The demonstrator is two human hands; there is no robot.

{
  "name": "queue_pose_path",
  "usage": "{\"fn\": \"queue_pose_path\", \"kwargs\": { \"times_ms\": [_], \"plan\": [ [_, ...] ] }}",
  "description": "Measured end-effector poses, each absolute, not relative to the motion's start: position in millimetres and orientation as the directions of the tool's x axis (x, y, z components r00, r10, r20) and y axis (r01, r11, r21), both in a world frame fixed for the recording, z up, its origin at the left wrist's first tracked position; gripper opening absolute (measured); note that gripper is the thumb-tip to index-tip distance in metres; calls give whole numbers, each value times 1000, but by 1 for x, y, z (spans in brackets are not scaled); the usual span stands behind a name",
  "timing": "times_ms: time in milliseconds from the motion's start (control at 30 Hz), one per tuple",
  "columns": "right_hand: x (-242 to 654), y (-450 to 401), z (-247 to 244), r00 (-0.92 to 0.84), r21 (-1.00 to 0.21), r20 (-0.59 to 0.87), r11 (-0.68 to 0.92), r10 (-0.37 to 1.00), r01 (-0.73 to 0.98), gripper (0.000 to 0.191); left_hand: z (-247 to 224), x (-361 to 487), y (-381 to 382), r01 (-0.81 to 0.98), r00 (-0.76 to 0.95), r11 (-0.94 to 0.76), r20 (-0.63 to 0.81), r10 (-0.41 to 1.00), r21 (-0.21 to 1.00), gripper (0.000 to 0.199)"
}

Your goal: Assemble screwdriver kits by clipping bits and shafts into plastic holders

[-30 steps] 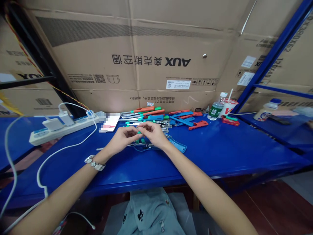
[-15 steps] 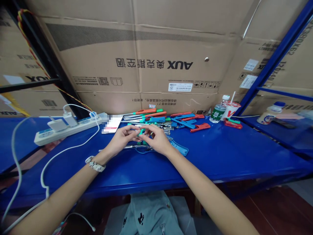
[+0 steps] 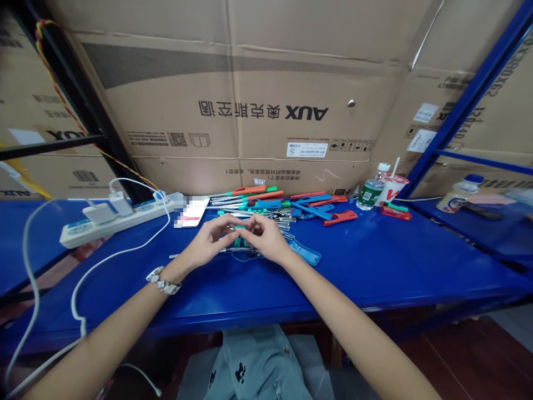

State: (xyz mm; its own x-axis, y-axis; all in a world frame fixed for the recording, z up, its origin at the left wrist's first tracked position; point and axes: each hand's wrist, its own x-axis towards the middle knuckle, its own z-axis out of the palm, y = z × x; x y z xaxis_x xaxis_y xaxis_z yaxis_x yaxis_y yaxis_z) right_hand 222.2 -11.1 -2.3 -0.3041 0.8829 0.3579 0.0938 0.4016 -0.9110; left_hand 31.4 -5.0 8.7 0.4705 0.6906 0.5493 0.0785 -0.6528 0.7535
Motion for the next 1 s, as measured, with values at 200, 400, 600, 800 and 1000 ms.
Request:
{"fn": "queue_pose_path", "kwargs": {
  "times_ms": [200,400,600,800,1000],
  "plan": [
    [223,-9,2,-212,-920,361,384,908,80,44,6,32,1,53,393,-520,461,796,852,27],
    [226,-2,4,-183,-938,346,346,920,-29,42,4,33,5,-80,380,-397,396,836,914,34],
    [220,-3,-1,-173,-903,421,430,891,17,35,5,36,0,-55,487,-321,306,818,945,48],
    [222,-19,4,-267,-695,595,652,758,303,18,7,33,3,-67,362,-283,287,887,957,39],
    [223,-20,1,-235,-568,665,685,709,457,16,2,36,3,-104,349,-181,207,914,978,42]
  ]
}}
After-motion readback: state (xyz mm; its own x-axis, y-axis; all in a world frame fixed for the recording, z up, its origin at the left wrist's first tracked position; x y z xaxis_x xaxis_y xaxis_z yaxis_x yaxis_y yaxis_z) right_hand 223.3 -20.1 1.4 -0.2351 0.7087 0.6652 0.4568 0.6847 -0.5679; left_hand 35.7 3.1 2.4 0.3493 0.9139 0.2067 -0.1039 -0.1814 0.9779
